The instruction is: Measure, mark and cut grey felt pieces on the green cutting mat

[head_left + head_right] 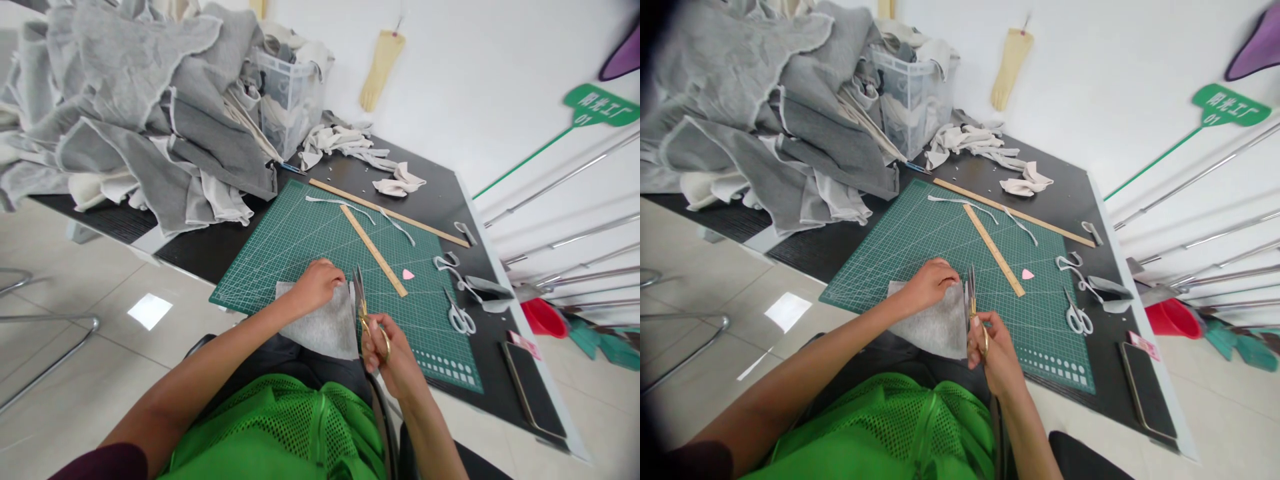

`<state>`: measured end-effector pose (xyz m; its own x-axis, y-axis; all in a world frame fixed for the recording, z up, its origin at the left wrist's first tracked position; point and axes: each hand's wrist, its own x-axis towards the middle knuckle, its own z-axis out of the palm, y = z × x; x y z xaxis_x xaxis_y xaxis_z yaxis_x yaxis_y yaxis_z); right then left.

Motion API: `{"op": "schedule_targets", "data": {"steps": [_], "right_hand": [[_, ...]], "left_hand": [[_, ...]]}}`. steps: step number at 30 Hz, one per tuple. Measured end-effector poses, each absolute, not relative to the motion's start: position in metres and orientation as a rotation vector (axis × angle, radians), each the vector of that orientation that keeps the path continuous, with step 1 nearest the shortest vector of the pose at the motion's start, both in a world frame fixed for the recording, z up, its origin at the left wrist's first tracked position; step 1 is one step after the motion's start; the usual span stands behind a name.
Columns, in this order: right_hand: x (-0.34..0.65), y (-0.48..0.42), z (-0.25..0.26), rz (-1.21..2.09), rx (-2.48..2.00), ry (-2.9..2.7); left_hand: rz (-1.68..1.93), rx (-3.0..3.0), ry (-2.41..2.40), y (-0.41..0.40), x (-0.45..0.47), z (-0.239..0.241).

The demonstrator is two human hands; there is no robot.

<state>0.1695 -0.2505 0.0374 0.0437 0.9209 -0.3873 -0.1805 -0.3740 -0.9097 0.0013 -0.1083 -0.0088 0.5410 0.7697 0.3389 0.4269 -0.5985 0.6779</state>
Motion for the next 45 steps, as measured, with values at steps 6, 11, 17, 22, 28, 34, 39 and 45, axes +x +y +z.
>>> {"op": "schedule_targets", "data": {"steps": [6,11,17,22,28,34,39,45], "right_hand": [[0.192,-0.275,0.043,1.579,-1.414,-0.848],[0.202,-0.297,0.039,1.674,-1.427,-0.911],[0.212,-0.304,0.033,1.66,-1.41,-0.811],[0.226,-0.297,0.034,1.554,-1.44,-0.749],[0.25,-0.289,0.035,1.393,-1.55,-0.716],[0.276,-0.284,0.036,1.331,-1.606,-0.673],[0.286,-0.268,0.034,1.259,-1.626,-0.684],[0.275,-0.253,0.025,1.055,-1.666,-0.7]], "left_hand": [[0.834,2.268,0.987,-0.108,0.001,-0.008],[0.815,2.286,1.007,-0.104,0.004,-0.009],[0.722,2.356,0.952,-0.056,0.011,-0.002],[0.664,2.386,0.876,0.005,0.022,0.004],[0.689,2.429,0.782,0.032,0.031,0.002],[0.68,2.642,0.754,0.007,0.024,0.005],[0.564,2.744,0.921,-0.014,0.018,0.016],[0.382,2.711,0.876,-0.014,0.013,0.015]]}}
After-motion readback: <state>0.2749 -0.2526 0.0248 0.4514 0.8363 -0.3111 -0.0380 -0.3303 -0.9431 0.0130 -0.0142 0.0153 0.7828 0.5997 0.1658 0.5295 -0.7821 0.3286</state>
